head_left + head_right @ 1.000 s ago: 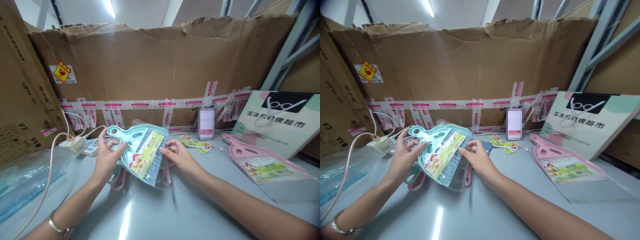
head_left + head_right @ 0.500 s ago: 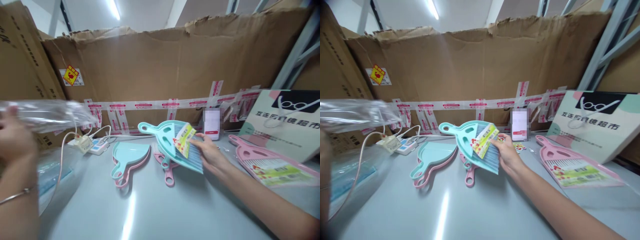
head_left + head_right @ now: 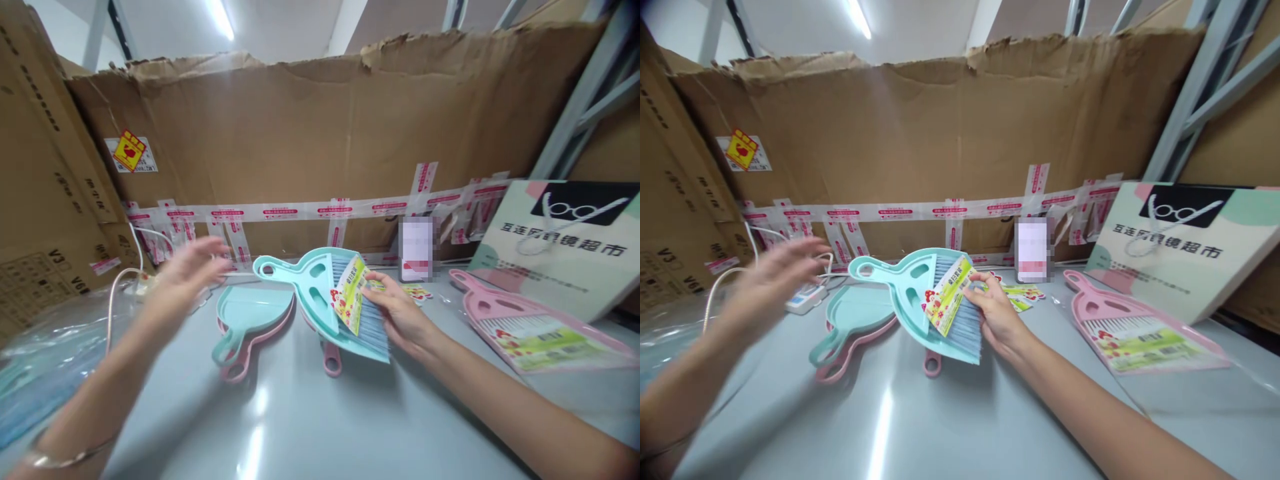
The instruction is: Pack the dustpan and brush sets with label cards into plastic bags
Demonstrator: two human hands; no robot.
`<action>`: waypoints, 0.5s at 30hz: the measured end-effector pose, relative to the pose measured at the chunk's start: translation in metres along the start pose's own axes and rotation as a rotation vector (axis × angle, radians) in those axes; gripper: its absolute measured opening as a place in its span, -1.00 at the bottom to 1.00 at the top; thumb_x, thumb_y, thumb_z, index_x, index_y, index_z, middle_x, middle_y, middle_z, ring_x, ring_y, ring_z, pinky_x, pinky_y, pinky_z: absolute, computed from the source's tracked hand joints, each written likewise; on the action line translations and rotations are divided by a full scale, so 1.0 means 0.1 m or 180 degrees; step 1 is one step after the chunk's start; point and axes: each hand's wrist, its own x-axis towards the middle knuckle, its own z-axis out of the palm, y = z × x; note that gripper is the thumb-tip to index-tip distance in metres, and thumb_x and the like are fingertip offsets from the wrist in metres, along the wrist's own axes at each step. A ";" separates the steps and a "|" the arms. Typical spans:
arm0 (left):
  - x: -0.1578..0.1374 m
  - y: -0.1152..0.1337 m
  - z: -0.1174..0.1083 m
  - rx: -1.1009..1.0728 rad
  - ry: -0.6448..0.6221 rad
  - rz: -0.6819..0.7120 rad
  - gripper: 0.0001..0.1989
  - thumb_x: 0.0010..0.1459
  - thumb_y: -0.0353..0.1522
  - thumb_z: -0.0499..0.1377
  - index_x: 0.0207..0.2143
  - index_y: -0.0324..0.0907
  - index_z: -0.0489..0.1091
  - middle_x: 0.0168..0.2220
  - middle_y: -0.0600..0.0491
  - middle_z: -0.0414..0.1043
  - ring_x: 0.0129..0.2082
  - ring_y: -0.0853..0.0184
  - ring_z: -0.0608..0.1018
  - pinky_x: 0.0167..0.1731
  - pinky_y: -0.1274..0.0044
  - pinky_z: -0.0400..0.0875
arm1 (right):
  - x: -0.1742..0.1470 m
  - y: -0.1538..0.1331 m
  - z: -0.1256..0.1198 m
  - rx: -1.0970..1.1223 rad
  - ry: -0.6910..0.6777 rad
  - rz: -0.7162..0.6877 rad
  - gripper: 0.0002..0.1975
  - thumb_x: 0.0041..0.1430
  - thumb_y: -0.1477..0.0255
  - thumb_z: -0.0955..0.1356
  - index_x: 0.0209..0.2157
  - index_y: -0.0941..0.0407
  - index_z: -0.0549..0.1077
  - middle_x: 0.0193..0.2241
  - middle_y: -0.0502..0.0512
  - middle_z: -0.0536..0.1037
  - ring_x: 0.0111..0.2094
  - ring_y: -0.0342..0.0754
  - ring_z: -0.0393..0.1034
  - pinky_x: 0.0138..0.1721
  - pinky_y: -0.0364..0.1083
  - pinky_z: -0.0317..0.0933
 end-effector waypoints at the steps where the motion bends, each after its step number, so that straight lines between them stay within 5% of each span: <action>1: -0.04 0.04 0.18 -0.0595 -0.0398 -0.0606 -0.57 0.02 -0.25 0.19 -0.04 -0.18 0.27 -0.10 -0.11 0.44 -0.31 0.26 0.56 -0.40 0.43 0.51 | -0.02 0.02 0.01 0.0007 -0.0085 0.0035 -0.57 -0.23 0.46 0.45 -0.32 0.04 0.20 -0.54 -0.08 0.48 -0.51 -0.12 0.41 -0.44 -0.12 0.30; 2: -0.09 0.09 0.36 -0.1221 -0.0812 -0.1148 -0.44 -0.02 -0.28 0.23 0.05 -0.12 0.18 0.03 -0.12 0.34 -0.13 0.19 0.50 -0.26 0.39 0.49 | -0.03 0.04 0.01 0.0002 -0.0173 0.0074 -0.57 -0.23 0.45 0.45 -0.31 0.04 0.19 -0.54 -0.08 0.48 -0.51 -0.12 0.41 -0.43 -0.12 0.29; 4: -0.20 0.18 0.64 -0.2094 -0.0980 -0.1620 -0.41 -0.02 -0.27 0.23 0.07 -0.08 0.14 0.11 -0.12 0.22 -0.02 0.12 0.43 -0.18 0.35 0.45 | -0.01 0.06 -0.01 -0.0069 -0.0333 0.0149 -0.58 -0.20 0.43 0.44 -0.30 0.04 0.18 -0.54 -0.08 0.47 -0.52 -0.12 0.40 -0.41 -0.10 0.29; 6: -0.28 0.24 0.80 -0.2492 -0.0890 -0.1632 -0.52 0.01 -0.28 0.21 0.00 -0.09 0.22 0.13 -0.11 0.20 -0.02 0.11 0.42 -0.16 0.33 0.44 | 0.06 0.04 -0.08 -0.0282 -0.0352 0.0166 -0.63 -0.17 0.43 0.40 -0.30 0.05 0.19 -0.49 -0.04 0.46 -0.46 -0.10 0.41 -0.35 -0.07 0.28; 8: -0.33 0.26 0.84 -0.2505 -0.0719 -0.1436 -0.65 0.02 -0.32 0.21 -0.11 -0.10 0.29 0.14 -0.07 0.18 0.00 0.12 0.40 -0.13 0.33 0.42 | 0.15 -0.04 -0.18 -0.0676 0.0126 -0.0134 -0.66 -0.15 0.45 0.37 -0.29 0.06 0.20 -0.38 0.02 0.46 -0.35 -0.06 0.41 -0.26 -0.02 0.27; 11: -0.34 0.26 0.79 -0.2133 -0.0463 -0.0904 -0.72 -0.03 -0.38 0.25 -0.21 -0.09 0.34 0.13 -0.02 0.20 0.04 0.14 0.36 -0.05 0.31 0.35 | 0.19 -0.20 -0.27 -0.1629 0.1336 -0.1675 -0.64 -0.12 0.47 0.36 -0.22 0.06 0.22 -0.14 0.13 0.38 -0.07 0.02 0.28 -0.07 0.05 0.17; 12: -0.33 0.26 0.77 -0.1976 -0.0416 -0.0670 -0.72 -0.05 -0.39 0.26 -0.22 -0.10 0.35 0.12 -0.02 0.22 0.05 0.14 0.36 -0.03 0.29 0.33 | 0.15 -0.24 -0.24 -0.2000 0.1418 -0.2312 -0.64 -0.08 0.46 0.35 -0.18 0.05 0.23 -0.09 0.13 0.35 -0.01 0.02 0.23 -0.03 0.06 0.13; 13: -0.33 0.27 0.76 -0.1825 -0.0398 -0.0414 -0.70 -0.07 -0.39 0.28 -0.22 -0.10 0.36 0.10 -0.03 0.24 0.05 0.13 0.35 -0.01 0.29 0.30 | 0.08 -0.26 -0.18 -0.2380 0.1160 -0.2882 -0.65 -0.02 0.46 0.34 -0.15 0.05 0.24 -0.07 0.13 0.34 0.01 0.02 0.20 0.00 0.05 0.10; 15: -0.34 0.29 0.74 -0.1542 -0.0383 0.0126 -0.64 -0.10 -0.39 0.31 -0.19 -0.10 0.36 0.08 -0.05 0.27 0.08 0.13 0.32 0.01 0.28 0.27 | -0.10 -0.25 0.00 -0.3095 -0.0100 -0.3601 -0.70 0.06 0.47 0.31 -0.12 0.03 0.27 -0.13 0.09 0.41 -0.04 -0.02 0.26 -0.02 0.02 0.10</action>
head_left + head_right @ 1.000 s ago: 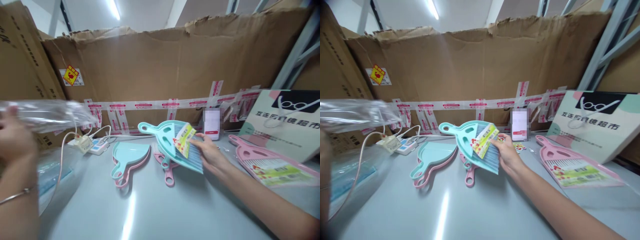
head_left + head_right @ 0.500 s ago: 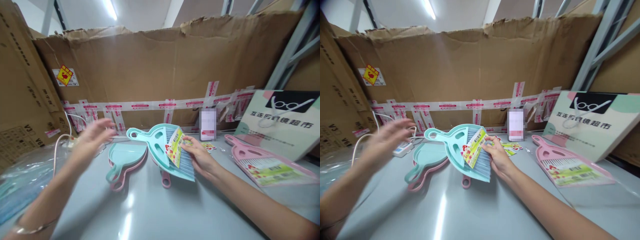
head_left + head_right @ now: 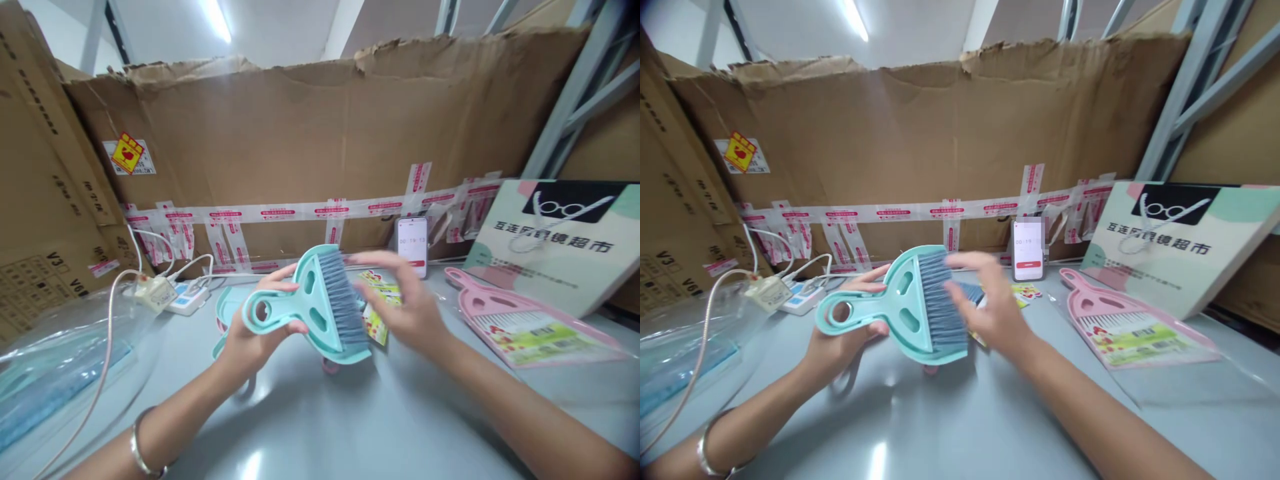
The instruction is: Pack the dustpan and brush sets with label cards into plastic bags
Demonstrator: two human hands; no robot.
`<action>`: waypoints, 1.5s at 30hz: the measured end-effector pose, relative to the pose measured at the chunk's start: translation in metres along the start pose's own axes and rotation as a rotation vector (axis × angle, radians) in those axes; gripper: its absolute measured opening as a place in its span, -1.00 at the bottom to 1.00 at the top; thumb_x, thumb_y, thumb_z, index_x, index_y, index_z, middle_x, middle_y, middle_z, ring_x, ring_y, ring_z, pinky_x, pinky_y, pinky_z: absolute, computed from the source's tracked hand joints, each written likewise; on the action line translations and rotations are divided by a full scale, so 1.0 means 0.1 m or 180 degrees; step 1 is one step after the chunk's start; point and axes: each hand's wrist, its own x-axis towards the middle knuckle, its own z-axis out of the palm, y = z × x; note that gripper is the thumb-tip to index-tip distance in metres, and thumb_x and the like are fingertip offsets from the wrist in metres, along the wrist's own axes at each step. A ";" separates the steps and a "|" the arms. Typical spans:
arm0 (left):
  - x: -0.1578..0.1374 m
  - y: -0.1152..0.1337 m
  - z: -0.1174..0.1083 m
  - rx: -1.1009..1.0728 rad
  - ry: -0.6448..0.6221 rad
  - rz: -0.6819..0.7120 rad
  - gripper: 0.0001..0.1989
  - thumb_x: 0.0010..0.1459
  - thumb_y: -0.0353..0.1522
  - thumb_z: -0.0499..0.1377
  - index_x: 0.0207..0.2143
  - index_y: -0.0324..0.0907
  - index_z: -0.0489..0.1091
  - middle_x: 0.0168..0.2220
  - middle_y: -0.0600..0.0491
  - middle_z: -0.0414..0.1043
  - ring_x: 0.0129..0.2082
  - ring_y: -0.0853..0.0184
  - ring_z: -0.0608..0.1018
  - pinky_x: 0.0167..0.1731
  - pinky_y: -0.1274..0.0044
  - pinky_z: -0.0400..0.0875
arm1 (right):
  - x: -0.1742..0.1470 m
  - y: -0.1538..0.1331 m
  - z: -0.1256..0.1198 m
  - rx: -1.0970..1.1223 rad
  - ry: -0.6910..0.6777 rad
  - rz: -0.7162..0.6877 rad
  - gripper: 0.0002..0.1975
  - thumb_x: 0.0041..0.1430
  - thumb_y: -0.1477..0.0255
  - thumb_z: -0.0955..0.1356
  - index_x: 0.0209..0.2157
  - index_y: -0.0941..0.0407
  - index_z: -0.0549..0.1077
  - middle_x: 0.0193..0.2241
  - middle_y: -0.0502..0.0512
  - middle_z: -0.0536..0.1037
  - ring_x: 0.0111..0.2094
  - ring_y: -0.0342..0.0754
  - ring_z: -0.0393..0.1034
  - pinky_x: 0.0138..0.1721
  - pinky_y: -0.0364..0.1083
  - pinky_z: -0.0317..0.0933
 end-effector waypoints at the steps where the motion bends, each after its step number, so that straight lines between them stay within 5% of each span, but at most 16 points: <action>1: -0.01 0.02 0.00 0.0143 -0.0049 0.0246 -0.61 -0.12 -0.37 0.31 -0.17 -0.09 0.35 0.07 -0.05 0.28 0.09 0.14 0.31 0.02 0.29 0.26 | -0.01 -0.14 0.04 0.0001 -0.0410 -0.0497 -0.70 0.07 0.48 0.31 -0.12 0.03 0.27 -0.17 0.07 0.44 -0.07 -0.03 0.29 -0.05 0.00 0.11; 4: -0.02 0.10 -0.02 0.0569 -0.0173 0.0737 -0.56 -0.14 -0.31 0.33 -0.16 -0.11 0.34 0.01 -0.08 0.35 0.03 0.15 0.37 -0.03 0.33 0.32 | -0.04 -0.44 0.17 -0.0041 -0.0863 -0.1077 -0.71 0.08 0.51 0.30 -0.12 0.07 0.23 -0.23 0.08 0.47 -0.15 -0.01 0.33 -0.16 -0.01 0.14; 13: 0.01 0.48 -0.24 0.2068 0.0037 0.1660 -0.62 -0.12 -0.24 0.30 -0.24 -0.13 0.31 -0.30 -0.03 0.49 -0.33 0.24 0.56 -0.35 0.44 0.48 | 0.09 -0.69 0.14 0.0226 -0.1122 -0.0916 -0.57 0.14 0.56 0.23 0.02 0.02 0.06 -0.25 0.09 0.44 -0.19 -0.03 0.34 -0.16 0.02 0.19; 21: -0.09 0.49 -0.35 0.2671 0.0057 0.1766 -0.63 -0.19 -0.22 0.29 -0.30 -0.12 0.29 -0.47 0.09 0.41 -0.50 0.34 0.51 -0.60 0.57 0.38 | 0.14 -0.80 0.19 0.0444 -0.1273 -0.1237 -0.55 0.13 0.63 0.19 0.05 0.01 0.17 -0.29 0.04 0.47 -0.27 -0.07 0.31 -0.20 -0.04 0.24; 26: -0.04 0.45 -0.62 0.1910 -0.0050 0.1348 -0.92 0.01 -0.39 0.17 -0.42 -0.13 0.27 -0.51 0.11 0.32 -0.51 0.40 0.45 -0.56 0.57 0.39 | 0.25 -0.54 -0.01 0.0009 -0.0746 -0.0589 -0.56 0.12 0.59 0.22 0.02 -0.07 0.28 -0.24 0.07 0.43 -0.21 -0.01 0.29 -0.20 0.01 0.22; 31: 0.04 0.28 -0.82 0.2633 0.0660 0.1781 -0.67 -0.19 -0.45 0.33 -0.32 -0.14 0.31 -0.39 0.07 0.37 -0.39 0.34 0.45 -0.35 0.49 0.36 | 0.16 0.08 0.09 -0.0277 -0.1741 -0.0976 -0.56 0.10 0.64 0.17 -0.01 0.05 0.35 -0.27 0.14 0.47 -0.24 -0.01 0.29 -0.24 0.00 0.22; 33: 0.03 0.15 -0.84 0.3226 0.0283 0.1832 -0.71 -0.15 -0.46 0.29 -0.33 -0.15 0.31 -0.39 0.06 0.38 -0.43 0.36 0.45 -0.40 0.53 0.34 | 0.09 0.30 0.22 -0.0453 -0.2110 -0.1132 -0.53 0.07 0.69 0.15 -0.05 0.06 0.39 -0.29 0.15 0.49 -0.25 -0.01 0.31 -0.26 0.00 0.21; 36: 0.02 -0.05 -0.81 0.3942 -0.0675 0.1317 -0.92 -0.01 -0.46 0.13 -0.39 -0.14 0.31 -0.41 0.06 0.42 -0.50 0.37 0.45 -0.52 0.58 0.28 | 0.00 0.44 0.35 -0.0440 -0.2500 -0.1118 -0.56 0.07 0.67 0.18 -0.05 0.05 0.40 -0.29 0.16 0.51 -0.25 -0.02 0.34 -0.25 -0.02 0.20; 39: 0.00 -0.17 -0.75 0.4302 -0.1392 0.0685 -0.81 0.00 -0.54 -0.02 -0.45 -0.16 0.35 -0.44 0.04 0.42 -0.52 0.34 0.46 -0.58 0.58 0.23 | -0.05 0.42 0.29 -0.0297 -0.2494 -0.0888 -0.56 0.09 0.65 0.20 -0.02 0.04 0.37 -0.18 0.16 0.50 -0.17 -0.01 0.35 -0.17 0.01 0.19; 42: -0.03 -0.20 -0.70 0.4070 -0.1927 0.0139 -0.58 -0.11 -0.65 -0.11 -0.30 -0.16 0.39 -0.35 0.01 0.45 -0.41 0.31 0.50 -0.51 0.58 0.29 | -0.13 0.44 -0.08 -0.0269 -0.2079 -0.0371 -0.56 0.08 0.62 0.19 -0.04 -0.02 0.38 -0.12 0.09 0.49 -0.10 0.01 0.34 -0.09 0.06 0.16; 45: -0.05 -0.18 -0.70 0.3809 -0.1988 -0.0217 -0.29 -0.20 -0.68 -0.13 0.04 -0.09 0.23 -0.03 -0.03 0.38 -0.21 0.25 0.51 -0.34 0.51 0.37 | -0.29 0.70 -0.72 -0.0846 -0.1002 0.0644 -0.72 0.10 0.47 0.24 -0.16 -0.01 0.44 -0.17 0.17 0.50 -0.14 0.09 0.35 -0.10 0.13 0.13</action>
